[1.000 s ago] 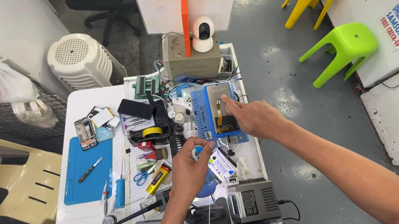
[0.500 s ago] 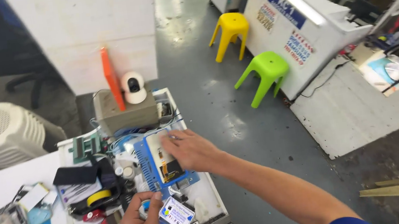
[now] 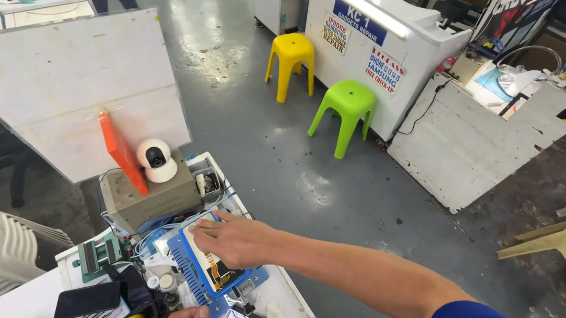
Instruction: The person cleans a small electronic component with a cloth and then uses a soldering iron to work on a circuit board mounted in a blue fixture. The workspace is cluttered with various tools and electronic parts.
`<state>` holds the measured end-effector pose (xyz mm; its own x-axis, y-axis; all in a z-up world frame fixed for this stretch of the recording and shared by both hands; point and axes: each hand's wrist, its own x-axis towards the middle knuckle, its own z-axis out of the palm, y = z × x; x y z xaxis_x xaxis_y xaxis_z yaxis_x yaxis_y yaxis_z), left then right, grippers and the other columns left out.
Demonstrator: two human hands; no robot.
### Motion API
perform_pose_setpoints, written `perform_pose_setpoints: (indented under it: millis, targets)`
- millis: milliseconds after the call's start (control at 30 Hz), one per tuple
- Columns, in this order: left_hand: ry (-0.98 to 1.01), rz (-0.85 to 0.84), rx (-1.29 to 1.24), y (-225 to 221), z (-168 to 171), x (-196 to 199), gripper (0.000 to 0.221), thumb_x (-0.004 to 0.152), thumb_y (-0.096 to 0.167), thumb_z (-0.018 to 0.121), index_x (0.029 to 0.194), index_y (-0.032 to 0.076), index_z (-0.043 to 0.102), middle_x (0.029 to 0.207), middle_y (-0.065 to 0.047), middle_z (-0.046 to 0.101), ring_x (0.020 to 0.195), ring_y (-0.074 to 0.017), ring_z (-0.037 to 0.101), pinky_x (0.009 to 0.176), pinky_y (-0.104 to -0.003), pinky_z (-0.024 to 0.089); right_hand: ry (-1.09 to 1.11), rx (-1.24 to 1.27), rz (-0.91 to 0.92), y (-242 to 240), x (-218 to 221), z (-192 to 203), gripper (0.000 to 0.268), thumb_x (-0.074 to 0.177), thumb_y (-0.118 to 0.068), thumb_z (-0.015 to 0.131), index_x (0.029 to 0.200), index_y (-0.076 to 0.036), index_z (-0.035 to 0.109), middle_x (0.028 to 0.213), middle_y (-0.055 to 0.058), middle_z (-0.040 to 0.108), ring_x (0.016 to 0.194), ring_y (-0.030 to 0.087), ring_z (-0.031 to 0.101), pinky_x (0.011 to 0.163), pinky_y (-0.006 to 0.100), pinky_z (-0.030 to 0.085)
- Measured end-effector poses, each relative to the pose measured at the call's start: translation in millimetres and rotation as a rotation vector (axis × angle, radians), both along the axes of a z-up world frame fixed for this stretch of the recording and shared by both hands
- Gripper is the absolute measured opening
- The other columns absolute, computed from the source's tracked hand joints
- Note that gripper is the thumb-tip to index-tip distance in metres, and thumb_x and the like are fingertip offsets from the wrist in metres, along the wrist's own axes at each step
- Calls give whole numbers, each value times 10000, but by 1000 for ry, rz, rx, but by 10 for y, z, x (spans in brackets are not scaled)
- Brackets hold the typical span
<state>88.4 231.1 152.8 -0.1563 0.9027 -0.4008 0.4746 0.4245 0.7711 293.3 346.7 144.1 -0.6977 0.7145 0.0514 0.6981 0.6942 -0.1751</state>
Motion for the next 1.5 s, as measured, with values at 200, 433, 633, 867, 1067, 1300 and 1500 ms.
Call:
perform_pose_setpoints:
  millis: [200, 433, 633, 867, 1067, 1300, 1500]
  targets:
    - [-7, 11, 25, 1, -146, -1, 229, 926, 455, 721, 1066, 285, 783, 821, 48, 777, 636, -198, 647, 638, -393, 550, 25, -14, -1, -73, 9, -58, 333, 853, 106, 425, 1174, 58, 502, 1576, 322, 398, 1517, 418, 352, 1254, 628, 216]
    - [-86, 63, -37, 28, -3, 30, 206, 931, 433, 742, 976, 239, 796, 805, 23, 799, 591, -188, 591, 628, -368, 496, 61, -26, -45, -118, 25, 124, 336, 886, 118, 408, 1213, 64, 461, 1527, 343, 439, 1480, 428, 382, 1254, 610, 172]
    - [-91, -25, -133, -10, 423, -43, 307, 954, 517, 660, 952, 232, 773, 771, -4, 712, 673, -154, 575, 692, -310, 447, 194, 7, -58, -91, 397, 33, 223, 902, -24, 511, 1106, -63, 594, 1472, 242, 552, 1328, 364, 563, 1150, 503, 346]
    - [-197, -237, 249, -168, 723, -194, 365, 1009, 478, 498, 994, 177, 703, 635, 2, 677, 372, -106, 312, 437, -321, 257, 386, -266, -221, -424, 552, 750, 294, 954, -62, 446, 1115, -85, 691, 891, 47, 746, 743, 190, 689, 729, 354, 545]
    - [-120, -214, 425, 86, 761, -309, 224, 1028, 214, 605, 1063, 75, 776, 717, -174, 772, 508, -291, 673, 492, -398, 497, 441, -215, -274, -489, 393, 1140, 215, 1068, -264, 535, 984, -152, 698, 681, 1, 687, 569, 180, 621, 641, 346, 566]
    - [-384, -246, 461, 516, 422, -295, 274, 1099, 227, 501, 1131, 50, 708, 776, -156, 750, 655, -228, 673, 592, -408, 568, 345, -288, -357, 44, 405, 1061, 314, 1137, -326, 430, 946, -148, 606, 635, 9, 523, 560, 203, 482, 631, 368, 507]
    - [-370, -141, 384, 882, 102, -217, 307, 1092, 330, 550, 1115, 86, 734, 787, -118, 747, 472, -87, 519, 454, -297, 484, 342, -390, -437, 478, 396, 720, 291, 1149, -336, 408, 1017, -184, 618, 621, 23, 437, 580, 205, 408, 615, 389, 463]
